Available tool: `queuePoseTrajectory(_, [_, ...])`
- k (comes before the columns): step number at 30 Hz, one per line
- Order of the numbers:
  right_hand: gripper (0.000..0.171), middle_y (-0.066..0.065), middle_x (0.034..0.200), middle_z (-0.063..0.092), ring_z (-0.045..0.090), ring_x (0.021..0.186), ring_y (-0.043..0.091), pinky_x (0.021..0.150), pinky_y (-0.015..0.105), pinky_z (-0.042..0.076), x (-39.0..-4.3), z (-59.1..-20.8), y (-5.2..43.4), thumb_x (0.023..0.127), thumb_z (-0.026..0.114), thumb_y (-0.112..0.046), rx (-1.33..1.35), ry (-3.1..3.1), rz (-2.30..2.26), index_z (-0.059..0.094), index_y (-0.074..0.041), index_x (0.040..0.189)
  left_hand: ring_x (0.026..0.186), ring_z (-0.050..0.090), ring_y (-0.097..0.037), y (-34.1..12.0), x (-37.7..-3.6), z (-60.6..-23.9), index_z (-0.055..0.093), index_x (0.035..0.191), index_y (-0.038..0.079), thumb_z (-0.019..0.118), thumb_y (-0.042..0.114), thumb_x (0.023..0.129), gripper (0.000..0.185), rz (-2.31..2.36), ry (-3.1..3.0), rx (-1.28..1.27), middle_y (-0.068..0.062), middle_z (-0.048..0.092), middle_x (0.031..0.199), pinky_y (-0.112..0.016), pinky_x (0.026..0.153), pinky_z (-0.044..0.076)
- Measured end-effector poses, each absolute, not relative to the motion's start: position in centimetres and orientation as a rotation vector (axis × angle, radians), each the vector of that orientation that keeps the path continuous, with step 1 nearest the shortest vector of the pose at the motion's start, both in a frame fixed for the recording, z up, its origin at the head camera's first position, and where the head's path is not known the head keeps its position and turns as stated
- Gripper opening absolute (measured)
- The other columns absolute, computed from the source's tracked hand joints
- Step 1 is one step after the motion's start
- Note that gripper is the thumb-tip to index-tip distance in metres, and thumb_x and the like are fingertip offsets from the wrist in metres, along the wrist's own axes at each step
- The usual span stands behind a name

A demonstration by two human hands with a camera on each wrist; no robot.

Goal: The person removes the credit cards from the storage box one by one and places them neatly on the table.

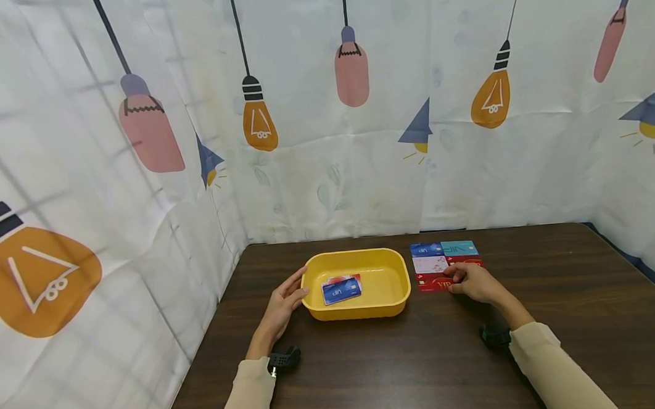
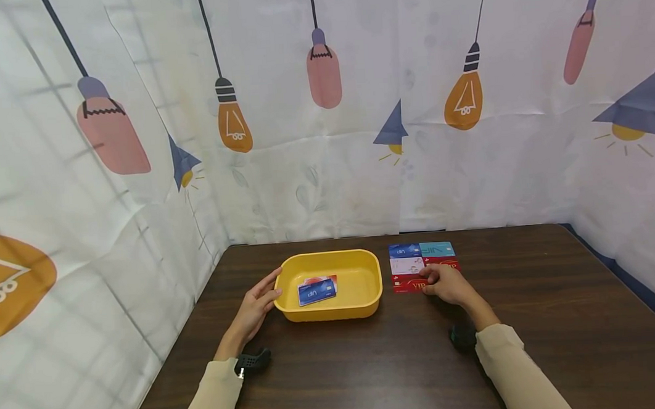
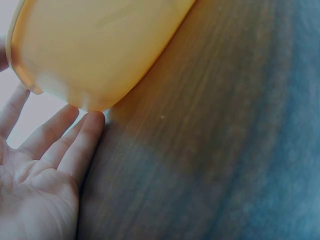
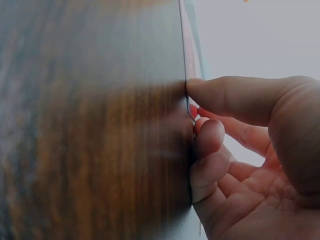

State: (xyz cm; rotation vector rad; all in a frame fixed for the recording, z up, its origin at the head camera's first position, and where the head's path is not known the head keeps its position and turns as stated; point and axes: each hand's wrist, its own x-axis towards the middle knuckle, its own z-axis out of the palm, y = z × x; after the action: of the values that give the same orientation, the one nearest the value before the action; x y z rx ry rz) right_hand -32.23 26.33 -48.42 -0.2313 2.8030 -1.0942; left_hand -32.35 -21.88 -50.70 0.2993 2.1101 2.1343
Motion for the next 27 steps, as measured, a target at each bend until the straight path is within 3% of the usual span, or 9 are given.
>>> queuePoseTrajectory(8, [0.041, 0.009, 0.095, 0.059, 0.051, 0.084, 0.023, 0.073, 0.032, 0.044, -32.21, -48.27, 26.33, 0.090, 0.076, -0.011, -0.239, 2.811, -1.091, 0.065, 0.002, 0.127, 0.147, 0.043, -0.035, -22.01, -32.16, -50.62, 0.045, 0.156, 0.019, 0.062, 0.018, 0.102, 0.056, 2.130, 2.094, 0.307, -0.014, 0.043, 0.161, -0.034, 0.108, 0.052])
queuePoseTrajectory(19, [0.039, 0.009, 0.093, 0.058, 0.051, 0.082, 0.022, 0.072, 0.033, 0.043, -32.31, -48.31, 26.38, 0.090, 0.076, -0.011, -0.259, 2.819, -1.094, 0.065, 0.003, 0.125, 0.145, 0.045, -0.035, -21.93, -32.23, -50.63, 0.043, 0.157, 0.016, 0.061, 0.017, 0.103, 0.057, 2.123, 2.124, 0.338, -0.017, 0.042, 0.161, -0.025, 0.102, 0.054])
queuePoseTrajectory(27, [0.040, 0.008, 0.093, 0.058, 0.051, 0.083, 0.022, 0.072, 0.032, 0.043, -32.32, -48.47, 26.35, 0.090, 0.076, -0.012, -0.238, 2.813, -1.106, 0.065, 0.002, 0.126, 0.148, 0.041, -0.034, -21.98, -32.17, -50.55, 0.044, 0.156, 0.018, 0.059, 0.014, 0.103, 0.055, 2.135, 2.088, 0.327, -0.013, 0.041, 0.163, -0.034, 0.109, 0.051])
